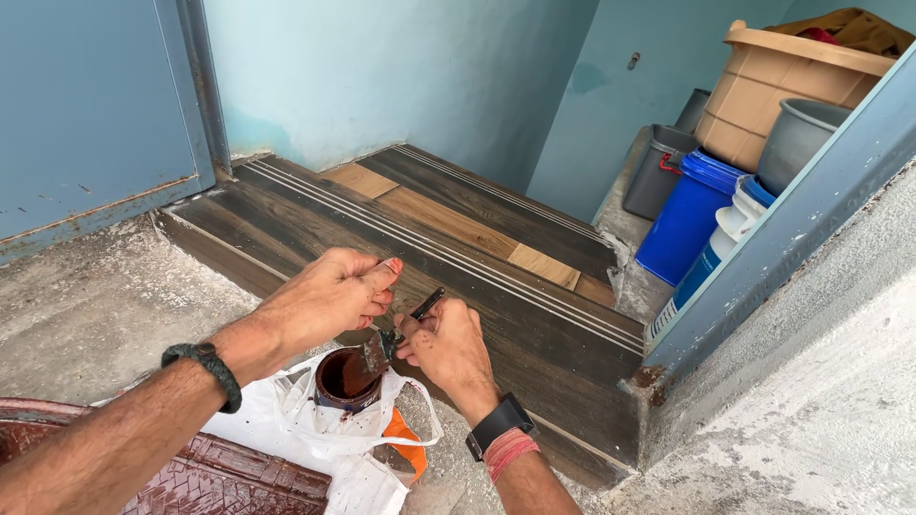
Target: The recorder is applying a dark stain or paint to a woven bamboo basket using a small brush.
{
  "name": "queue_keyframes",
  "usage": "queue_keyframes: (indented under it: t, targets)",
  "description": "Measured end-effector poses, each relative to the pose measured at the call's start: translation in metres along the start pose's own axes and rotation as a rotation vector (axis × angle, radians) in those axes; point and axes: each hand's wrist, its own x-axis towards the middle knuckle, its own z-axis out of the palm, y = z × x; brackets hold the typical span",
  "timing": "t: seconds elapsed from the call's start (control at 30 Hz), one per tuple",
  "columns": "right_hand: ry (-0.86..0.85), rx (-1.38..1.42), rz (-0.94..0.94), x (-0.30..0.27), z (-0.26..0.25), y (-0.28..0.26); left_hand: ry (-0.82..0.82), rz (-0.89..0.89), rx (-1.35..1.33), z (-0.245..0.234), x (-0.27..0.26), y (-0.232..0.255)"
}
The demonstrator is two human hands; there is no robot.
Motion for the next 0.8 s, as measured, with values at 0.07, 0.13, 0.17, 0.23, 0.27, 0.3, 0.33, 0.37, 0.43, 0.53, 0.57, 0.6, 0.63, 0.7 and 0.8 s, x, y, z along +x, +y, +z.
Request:
queue_keyframes:
  t: [0.07, 0.13, 0.17, 0.23, 0.27, 0.3, 0.33, 0.37, 0.43, 0.53, 0.57, 0.6, 0.63, 0.7, 0.8]
  targets:
    - [0.054, -0.08, 0.042, 0.001, -0.003, 0.004, 0.018, -0.005, -0.09, 0.002, 0.006, -0.004]
    - [0.065, -0.091, 0.065, 0.002, -0.007, 0.004, 0.014, -0.015, -0.074, 0.004, 0.003, 0.001]
    - [0.075, -0.102, 0.091, 0.001, -0.008, 0.005, 0.007, -0.027, -0.058, 0.006, 0.0, 0.003]
    - [0.096, -0.205, 0.07, 0.0, -0.011, -0.004, 0.006, -0.028, -0.064, 0.008, 0.003, -0.002]
    - [0.118, -0.31, 0.046, 0.0, -0.013, -0.008, 0.005, -0.026, -0.07, 0.008, 0.005, -0.004]
    - [0.117, -0.31, 0.047, -0.001, -0.014, -0.012, 0.005, -0.027, -0.07, 0.009, 0.005, -0.004]
    - [0.138, -0.37, 0.024, -0.003, -0.015, -0.017, 0.0, -0.003, -0.073, 0.01, 0.004, -0.004]
    - [0.158, -0.429, 0.002, -0.004, -0.016, -0.022, -0.005, 0.022, -0.076, 0.01, 0.004, -0.003]
    - [0.185, -0.496, -0.041, -0.005, -0.016, -0.032, 0.03, 0.03, -0.038, 0.013, -0.003, 0.008]
    - [0.182, -0.507, -0.081, -0.005, -0.012, -0.039, 0.107, 0.039, 0.052, 0.019, -0.009, 0.012]
    - [0.156, -0.452, -0.085, -0.004, -0.011, -0.04, 0.154, 0.046, 0.106, 0.02, -0.009, 0.012]
    - [0.158, -0.451, -0.085, 0.001, -0.006, -0.033, 0.154, 0.048, 0.108, 0.021, -0.01, 0.013]
    - [0.137, -0.415, -0.105, 0.005, -0.001, -0.025, 0.167, 0.011, 0.147, 0.023, -0.012, 0.013]
    - [0.119, -0.384, -0.117, 0.006, 0.003, -0.011, 0.172, -0.025, 0.181, 0.03, -0.012, 0.01]
    - [0.055, -0.408, -0.161, 0.004, 0.007, 0.002, 0.12, -0.069, 0.192, 0.037, -0.005, -0.001]
